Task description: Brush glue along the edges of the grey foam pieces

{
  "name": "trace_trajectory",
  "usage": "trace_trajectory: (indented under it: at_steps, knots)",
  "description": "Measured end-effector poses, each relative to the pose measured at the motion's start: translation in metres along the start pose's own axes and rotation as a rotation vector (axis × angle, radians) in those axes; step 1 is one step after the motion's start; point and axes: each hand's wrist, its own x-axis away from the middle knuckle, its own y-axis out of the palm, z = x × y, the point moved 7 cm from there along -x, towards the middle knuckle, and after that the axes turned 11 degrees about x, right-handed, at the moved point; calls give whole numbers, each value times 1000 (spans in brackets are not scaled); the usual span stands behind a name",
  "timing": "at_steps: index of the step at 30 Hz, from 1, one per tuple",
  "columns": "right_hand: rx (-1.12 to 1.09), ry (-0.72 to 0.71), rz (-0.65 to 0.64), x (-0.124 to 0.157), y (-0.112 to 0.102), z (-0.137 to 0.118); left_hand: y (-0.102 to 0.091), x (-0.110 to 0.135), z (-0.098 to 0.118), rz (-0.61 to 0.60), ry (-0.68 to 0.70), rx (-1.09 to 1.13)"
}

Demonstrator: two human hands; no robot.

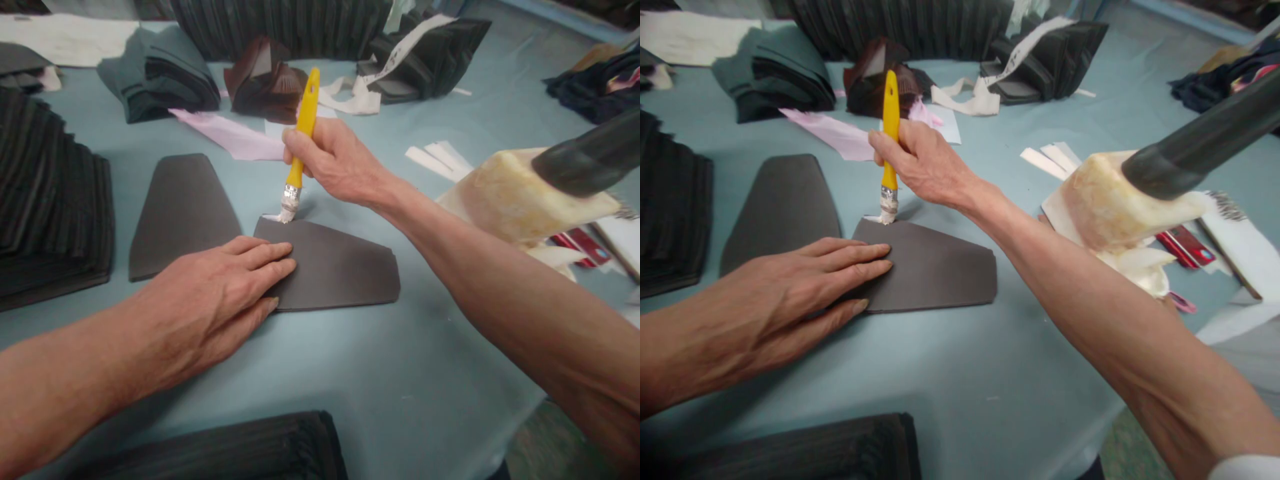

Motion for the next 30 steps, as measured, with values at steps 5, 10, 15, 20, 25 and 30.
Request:
trace_trajectory:
  at_steps: [5, 10, 15, 20, 25, 30]
  knots:
    - [54, 25, 10, 13, -12, 3, 0, -1, -4, -1, -12, -2]
    - [83, 37, 19, 27, -23, 4, 3, -2, -10, -26, -51, 32]
    - [112, 62, 4, 39, -34, 8, 4, -4, -14, -48, -71, 35]
    - [115, 61, 11, 50, -43, 13, 2, -1, -17, -17, -43, -3]
    - [136, 66, -7, 60, -51, 17, 5, 4, -21, -28, -7, -35]
    - [195, 98, -12, 68, -59, 18, 9, 6, -30, 0, -8, -46]
